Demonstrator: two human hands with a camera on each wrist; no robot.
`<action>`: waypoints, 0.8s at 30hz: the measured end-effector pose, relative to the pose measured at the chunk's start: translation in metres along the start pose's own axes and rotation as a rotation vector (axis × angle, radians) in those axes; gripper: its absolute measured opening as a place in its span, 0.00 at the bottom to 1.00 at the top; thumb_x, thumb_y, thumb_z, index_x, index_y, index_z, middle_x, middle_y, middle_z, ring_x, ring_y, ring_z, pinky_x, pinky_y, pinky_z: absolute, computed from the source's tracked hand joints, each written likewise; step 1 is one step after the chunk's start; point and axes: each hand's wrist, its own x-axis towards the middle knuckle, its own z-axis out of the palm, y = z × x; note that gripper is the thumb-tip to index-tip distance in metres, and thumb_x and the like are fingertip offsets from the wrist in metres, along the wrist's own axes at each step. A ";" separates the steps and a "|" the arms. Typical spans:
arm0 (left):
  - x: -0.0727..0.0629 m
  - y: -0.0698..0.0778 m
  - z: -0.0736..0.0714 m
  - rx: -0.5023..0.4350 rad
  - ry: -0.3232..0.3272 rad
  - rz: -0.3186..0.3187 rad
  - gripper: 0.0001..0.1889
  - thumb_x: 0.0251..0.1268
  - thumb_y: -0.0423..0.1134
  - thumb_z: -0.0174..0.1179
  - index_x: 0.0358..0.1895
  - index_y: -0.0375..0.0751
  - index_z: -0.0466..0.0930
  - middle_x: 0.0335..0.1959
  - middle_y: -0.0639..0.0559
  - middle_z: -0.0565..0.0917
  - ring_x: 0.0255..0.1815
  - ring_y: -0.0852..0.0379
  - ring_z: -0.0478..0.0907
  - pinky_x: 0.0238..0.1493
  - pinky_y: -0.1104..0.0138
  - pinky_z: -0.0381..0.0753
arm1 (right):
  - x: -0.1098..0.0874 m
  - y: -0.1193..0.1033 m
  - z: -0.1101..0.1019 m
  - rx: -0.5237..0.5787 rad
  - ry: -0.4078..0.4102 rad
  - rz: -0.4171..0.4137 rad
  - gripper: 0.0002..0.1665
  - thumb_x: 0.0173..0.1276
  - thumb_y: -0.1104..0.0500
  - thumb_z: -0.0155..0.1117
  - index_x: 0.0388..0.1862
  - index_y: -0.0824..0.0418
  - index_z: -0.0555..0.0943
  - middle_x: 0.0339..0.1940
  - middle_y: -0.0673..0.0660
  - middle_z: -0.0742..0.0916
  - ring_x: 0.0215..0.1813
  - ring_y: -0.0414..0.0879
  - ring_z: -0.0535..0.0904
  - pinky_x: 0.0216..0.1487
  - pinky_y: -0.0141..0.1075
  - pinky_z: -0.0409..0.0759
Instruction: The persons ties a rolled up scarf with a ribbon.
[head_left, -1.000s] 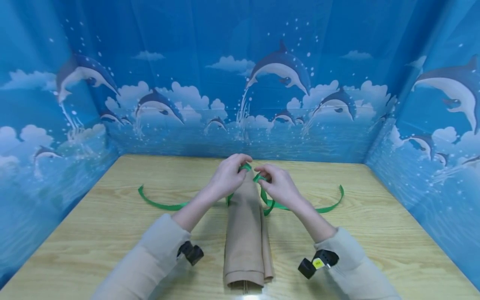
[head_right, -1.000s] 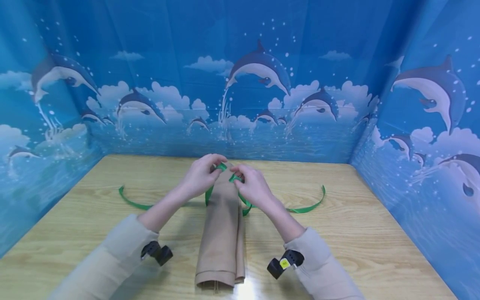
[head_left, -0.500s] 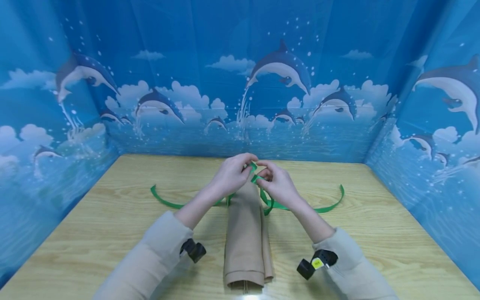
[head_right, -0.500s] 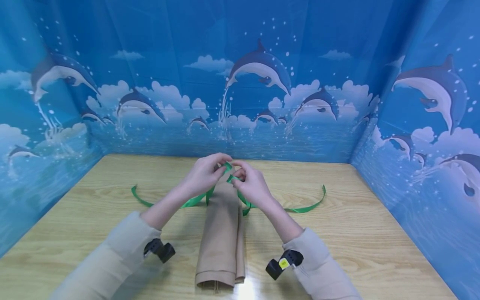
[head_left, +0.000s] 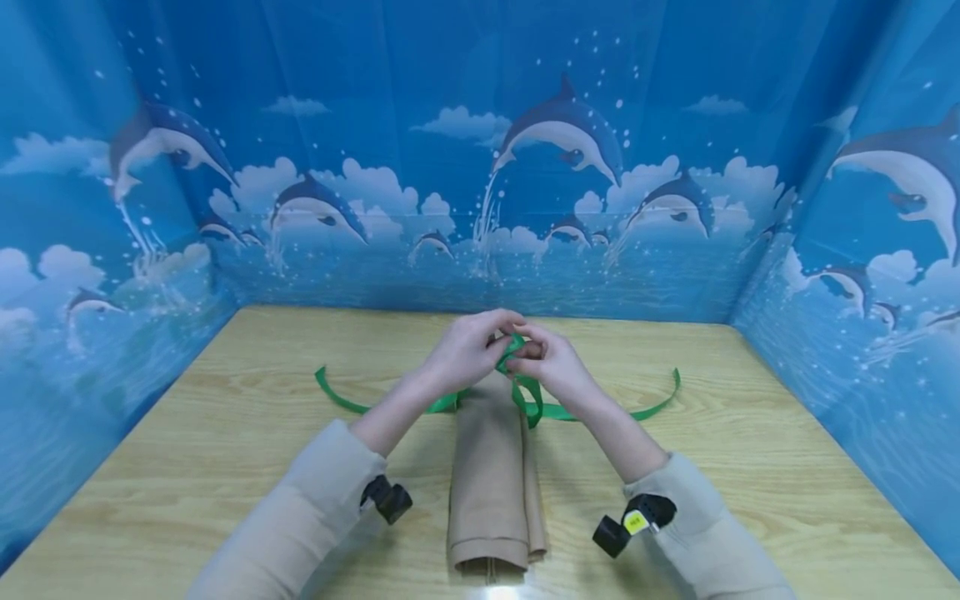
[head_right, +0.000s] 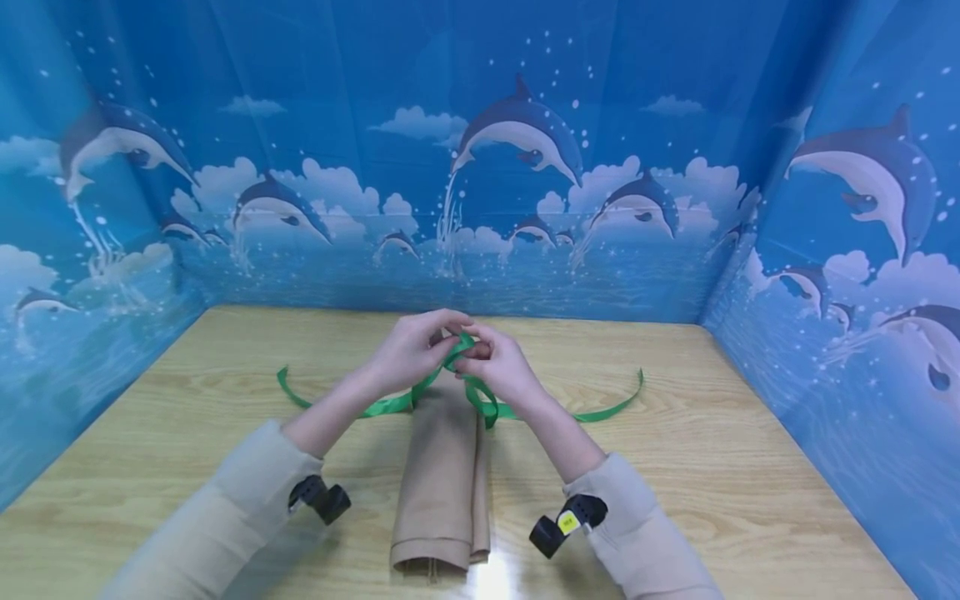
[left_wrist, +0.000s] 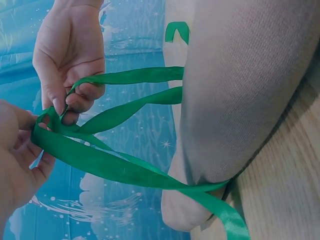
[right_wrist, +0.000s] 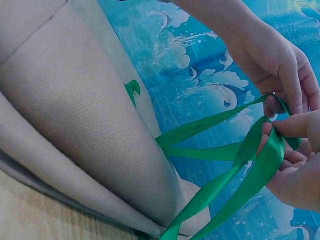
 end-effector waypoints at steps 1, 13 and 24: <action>0.000 0.000 0.001 -0.020 0.002 -0.020 0.15 0.64 0.27 0.53 0.53 0.37 0.76 0.40 0.48 0.82 0.30 0.60 0.78 0.31 0.71 0.76 | 0.000 0.000 0.000 0.005 0.000 0.006 0.30 0.65 0.68 0.58 0.66 0.63 0.65 0.39 0.60 0.83 0.43 0.47 0.79 0.47 0.41 0.78; -0.005 -0.008 0.010 -0.230 0.024 -0.372 0.16 0.63 0.29 0.55 0.54 0.37 0.76 0.39 0.49 0.81 0.35 0.57 0.78 0.37 0.67 0.78 | 0.002 0.002 0.004 -0.039 0.075 0.024 0.23 0.63 0.69 0.58 0.59 0.68 0.72 0.36 0.61 0.83 0.45 0.60 0.78 0.46 0.40 0.79; -0.008 -0.009 0.025 -0.422 0.232 -0.469 0.15 0.58 0.25 0.56 0.49 0.34 0.77 0.36 0.45 0.80 0.28 0.52 0.81 0.29 0.65 0.81 | 0.004 0.003 0.006 -0.005 0.102 -0.006 0.25 0.59 0.72 0.60 0.57 0.71 0.72 0.27 0.53 0.82 0.32 0.44 0.81 0.43 0.37 0.79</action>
